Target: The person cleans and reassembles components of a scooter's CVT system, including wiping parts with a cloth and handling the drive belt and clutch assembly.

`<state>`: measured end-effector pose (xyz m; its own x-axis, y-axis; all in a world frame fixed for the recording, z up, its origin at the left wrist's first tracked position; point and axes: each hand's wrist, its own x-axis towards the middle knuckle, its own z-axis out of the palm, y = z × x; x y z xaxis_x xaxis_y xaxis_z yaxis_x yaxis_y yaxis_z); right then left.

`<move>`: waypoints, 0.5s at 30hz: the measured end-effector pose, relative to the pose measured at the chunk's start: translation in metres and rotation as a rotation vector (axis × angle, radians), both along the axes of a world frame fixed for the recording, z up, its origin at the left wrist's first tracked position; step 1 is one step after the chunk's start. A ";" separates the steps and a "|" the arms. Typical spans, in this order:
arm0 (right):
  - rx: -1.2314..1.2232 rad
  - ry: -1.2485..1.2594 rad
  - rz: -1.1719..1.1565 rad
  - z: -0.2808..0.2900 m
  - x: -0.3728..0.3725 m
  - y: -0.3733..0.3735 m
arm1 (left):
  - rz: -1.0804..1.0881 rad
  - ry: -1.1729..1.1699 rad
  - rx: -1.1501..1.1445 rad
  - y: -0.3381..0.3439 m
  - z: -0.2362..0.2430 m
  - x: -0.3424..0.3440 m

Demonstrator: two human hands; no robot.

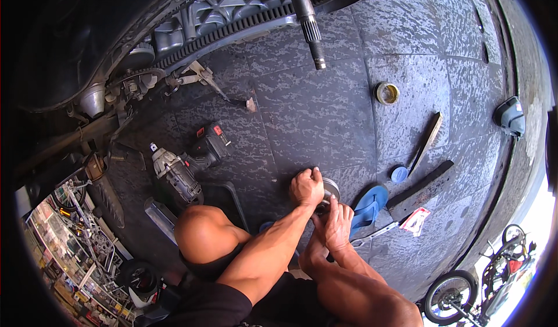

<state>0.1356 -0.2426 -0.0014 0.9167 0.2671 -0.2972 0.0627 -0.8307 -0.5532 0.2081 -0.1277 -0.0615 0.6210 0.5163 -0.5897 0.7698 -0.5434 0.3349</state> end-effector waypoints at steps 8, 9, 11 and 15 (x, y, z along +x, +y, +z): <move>0.017 0.010 0.161 0.003 0.006 -0.007 | -0.025 0.049 0.001 0.001 0.002 0.001; -0.004 0.019 0.113 0.004 0.006 -0.006 | -0.023 0.054 -0.008 0.001 0.003 0.002; -0.045 0.036 0.015 0.006 0.006 0.001 | -0.024 0.054 -0.014 0.001 0.006 0.004; -0.005 -0.013 -0.008 0.010 0.004 0.001 | -0.027 0.043 -0.011 0.002 0.007 0.004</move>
<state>0.1398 -0.2420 0.0088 0.9226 0.2579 -0.2868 0.0627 -0.8340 -0.5482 0.2121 -0.1258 -0.0549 0.6087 0.4928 -0.6218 0.7686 -0.5608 0.3079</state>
